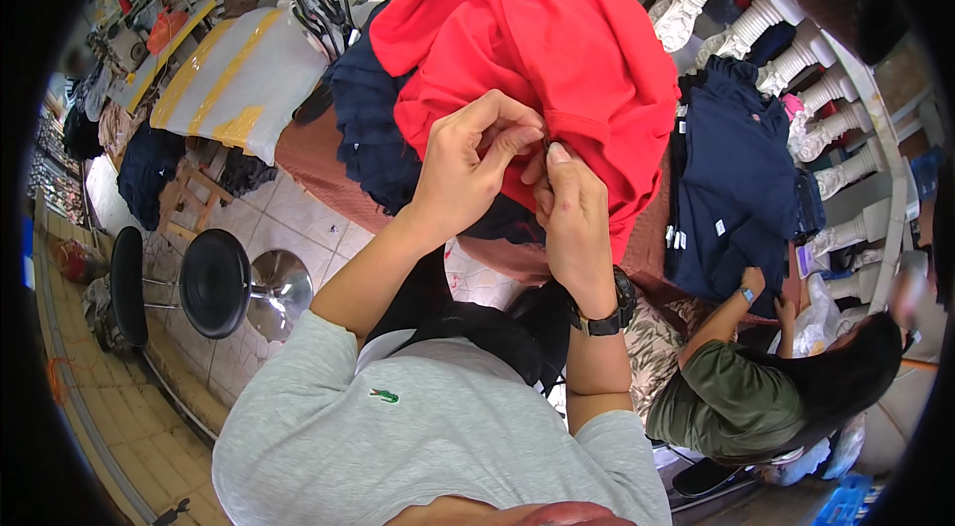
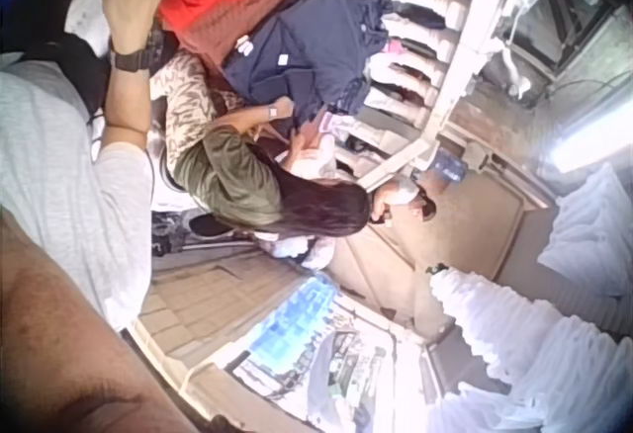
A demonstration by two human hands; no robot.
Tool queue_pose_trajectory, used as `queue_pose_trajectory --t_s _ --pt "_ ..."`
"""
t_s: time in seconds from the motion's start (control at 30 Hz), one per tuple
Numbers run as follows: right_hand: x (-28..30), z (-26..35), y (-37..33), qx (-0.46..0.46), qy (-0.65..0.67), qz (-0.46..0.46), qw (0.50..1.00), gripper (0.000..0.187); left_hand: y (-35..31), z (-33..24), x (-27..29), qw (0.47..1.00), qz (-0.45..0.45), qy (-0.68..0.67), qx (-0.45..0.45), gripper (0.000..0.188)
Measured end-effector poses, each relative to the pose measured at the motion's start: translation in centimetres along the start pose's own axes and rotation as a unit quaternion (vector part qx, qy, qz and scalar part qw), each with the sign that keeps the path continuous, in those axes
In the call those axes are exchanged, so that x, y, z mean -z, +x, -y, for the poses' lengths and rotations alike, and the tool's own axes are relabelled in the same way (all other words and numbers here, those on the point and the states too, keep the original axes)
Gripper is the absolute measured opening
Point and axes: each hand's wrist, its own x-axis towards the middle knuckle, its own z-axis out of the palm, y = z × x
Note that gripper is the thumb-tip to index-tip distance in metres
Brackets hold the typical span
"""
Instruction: The person uses a small pair of scissors to trim loose threads and tags from a red garment. They repeatedly adjust the fabric, pull at threads, and cut them while working over a pile of clothes.
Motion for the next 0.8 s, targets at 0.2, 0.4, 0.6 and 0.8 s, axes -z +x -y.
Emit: queue_pose_trajectory --t_s 0.2,0.4,0.6,0.8 --pt "-0.2 0.4 0.7 0.052 -0.043 -0.029 0.997 0.044 0.0 0.0 0.3 0.999 0.038 0.025 -0.026 0.003" --pt "0.9 0.5 0.5 0.055 -0.081 0.01 0.995 0.045 0.6 -1.6 1.7 0.971 0.119 0.174 -0.111 0.017" --pt "2.3 1.9 -1.5 0.11 -0.064 -0.113 0.985 0.027 1.8 -3.5 -1.1 0.938 0.051 0.299 -0.166 0.032" --pt "5.4 0.2 2.5 0.24 -0.205 -0.275 0.908 0.041 12.4 -5.5 -0.8 0.938 -0.05 0.277 -0.201 0.023"
